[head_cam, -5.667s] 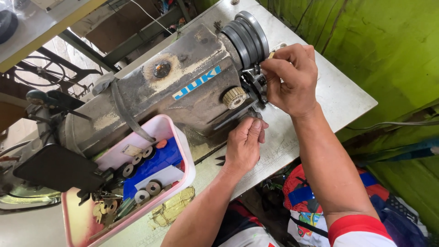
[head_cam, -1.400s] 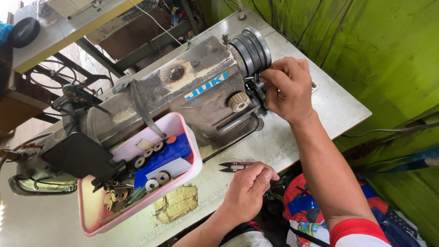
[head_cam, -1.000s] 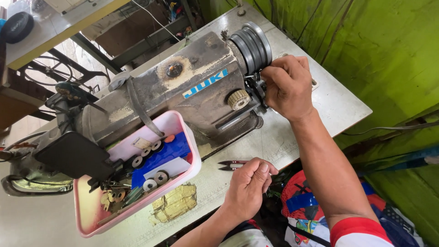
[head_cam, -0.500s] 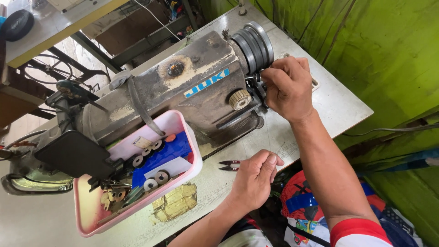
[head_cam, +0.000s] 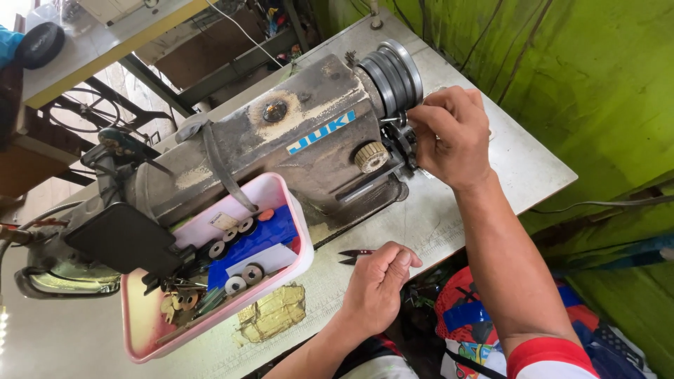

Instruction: The person is repairing a JUKI sewing machine. They use a red-handled tool to remove a small metal part from the machine's side, then use pliers to manipulate the part before placing it into a pink plastic container filled with other sewing machine components.

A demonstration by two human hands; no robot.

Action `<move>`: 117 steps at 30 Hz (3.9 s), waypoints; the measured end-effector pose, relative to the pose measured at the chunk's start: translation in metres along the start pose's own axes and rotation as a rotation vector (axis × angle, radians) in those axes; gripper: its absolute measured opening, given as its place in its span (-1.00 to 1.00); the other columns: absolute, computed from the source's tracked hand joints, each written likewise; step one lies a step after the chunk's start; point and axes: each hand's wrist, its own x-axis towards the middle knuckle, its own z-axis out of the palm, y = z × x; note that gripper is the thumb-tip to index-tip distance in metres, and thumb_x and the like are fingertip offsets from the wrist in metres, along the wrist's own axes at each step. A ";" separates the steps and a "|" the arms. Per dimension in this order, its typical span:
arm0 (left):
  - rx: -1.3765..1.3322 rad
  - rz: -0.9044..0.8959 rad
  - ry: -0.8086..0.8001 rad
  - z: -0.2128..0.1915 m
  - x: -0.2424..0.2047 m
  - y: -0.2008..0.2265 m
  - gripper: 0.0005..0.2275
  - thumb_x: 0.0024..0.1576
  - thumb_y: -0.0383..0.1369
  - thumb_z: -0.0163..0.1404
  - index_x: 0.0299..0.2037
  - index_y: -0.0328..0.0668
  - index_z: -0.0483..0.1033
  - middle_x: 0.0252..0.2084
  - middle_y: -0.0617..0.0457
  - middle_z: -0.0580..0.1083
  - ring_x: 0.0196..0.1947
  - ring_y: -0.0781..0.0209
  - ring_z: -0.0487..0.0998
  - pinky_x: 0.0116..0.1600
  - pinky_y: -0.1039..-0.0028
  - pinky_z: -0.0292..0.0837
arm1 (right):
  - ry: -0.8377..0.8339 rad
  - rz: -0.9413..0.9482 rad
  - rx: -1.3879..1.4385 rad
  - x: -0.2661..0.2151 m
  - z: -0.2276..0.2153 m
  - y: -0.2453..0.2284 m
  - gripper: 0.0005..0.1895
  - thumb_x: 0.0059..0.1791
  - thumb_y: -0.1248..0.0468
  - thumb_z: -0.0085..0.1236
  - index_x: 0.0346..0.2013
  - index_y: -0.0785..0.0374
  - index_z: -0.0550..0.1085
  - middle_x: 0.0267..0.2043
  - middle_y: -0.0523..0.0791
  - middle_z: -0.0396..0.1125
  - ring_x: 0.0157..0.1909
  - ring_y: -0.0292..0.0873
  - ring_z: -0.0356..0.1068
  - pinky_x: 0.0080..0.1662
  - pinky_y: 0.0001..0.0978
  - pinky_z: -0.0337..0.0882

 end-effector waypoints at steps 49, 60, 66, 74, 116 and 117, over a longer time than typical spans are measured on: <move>1.053 -0.448 0.420 -0.187 -0.122 -0.079 -0.79 0.19 -0.25 -0.14 -0.43 -0.05 0.50 -0.49 -0.02 0.44 -0.41 -0.05 0.44 -0.31 0.07 0.31 | -0.460 0.099 0.108 0.020 -0.110 -0.008 -0.51 -0.07 0.71 -0.04 -0.08 0.16 0.61 -0.22 -0.10 0.31 -0.29 -0.10 0.31 -0.24 -0.14 0.21; -0.038 0.309 0.055 -0.026 0.000 0.084 -0.38 0.27 -0.29 -0.10 0.47 -0.23 -0.17 0.53 -0.27 -0.04 0.49 -0.16 0.13 0.52 0.06 0.02 | -0.483 -0.063 0.016 0.053 -0.114 -0.069 -0.64 0.03 0.62 0.10 -0.08 0.12 0.63 -0.23 -0.18 0.36 -0.30 -0.19 0.30 -0.16 -0.23 0.09; -0.213 -0.049 0.011 -0.020 0.027 0.072 -0.77 0.31 -0.34 -0.18 -0.33 -0.29 0.45 -0.74 0.06 0.21 -0.78 0.28 0.27 -0.60 0.45 0.24 | -0.477 -0.021 -0.095 0.050 -0.129 -0.055 -0.66 0.07 0.56 0.11 -0.09 0.04 0.64 -0.19 -0.22 0.36 -0.28 -0.21 0.31 -0.11 -0.25 0.10; -0.261 0.127 0.197 -0.043 0.007 0.023 -0.68 0.33 -0.14 -0.24 -0.23 -0.26 0.39 -0.63 0.08 0.21 -0.64 0.26 0.33 -0.44 0.45 0.38 | -0.699 0.215 0.402 0.047 -0.112 -0.062 -0.69 -0.03 0.52 0.13 -0.08 0.14 0.59 -0.22 -0.14 0.37 -0.33 -0.16 0.39 -0.37 -0.29 0.31; 1.116 0.031 0.558 -0.205 -0.167 -0.092 -0.79 0.27 -0.28 -0.11 -0.01 0.23 0.60 -0.04 0.08 0.59 0.00 -0.13 0.56 0.07 -0.01 0.44 | -0.382 0.373 0.078 0.040 -0.118 -0.021 -0.72 0.09 0.72 0.12 0.00 0.44 0.59 -0.03 0.05 0.29 -0.07 -0.03 0.32 -0.09 -0.27 0.52; 1.116 0.041 0.556 -0.191 -0.156 -0.076 -0.79 0.27 -0.28 -0.11 -0.01 0.23 0.60 -0.04 0.08 0.59 0.00 -0.13 0.56 0.07 -0.01 0.44 | -0.375 0.372 0.071 0.044 -0.113 -0.028 -0.72 0.09 0.72 0.12 0.00 0.44 0.59 -0.03 0.05 0.29 -0.07 -0.03 0.32 -0.09 -0.27 0.52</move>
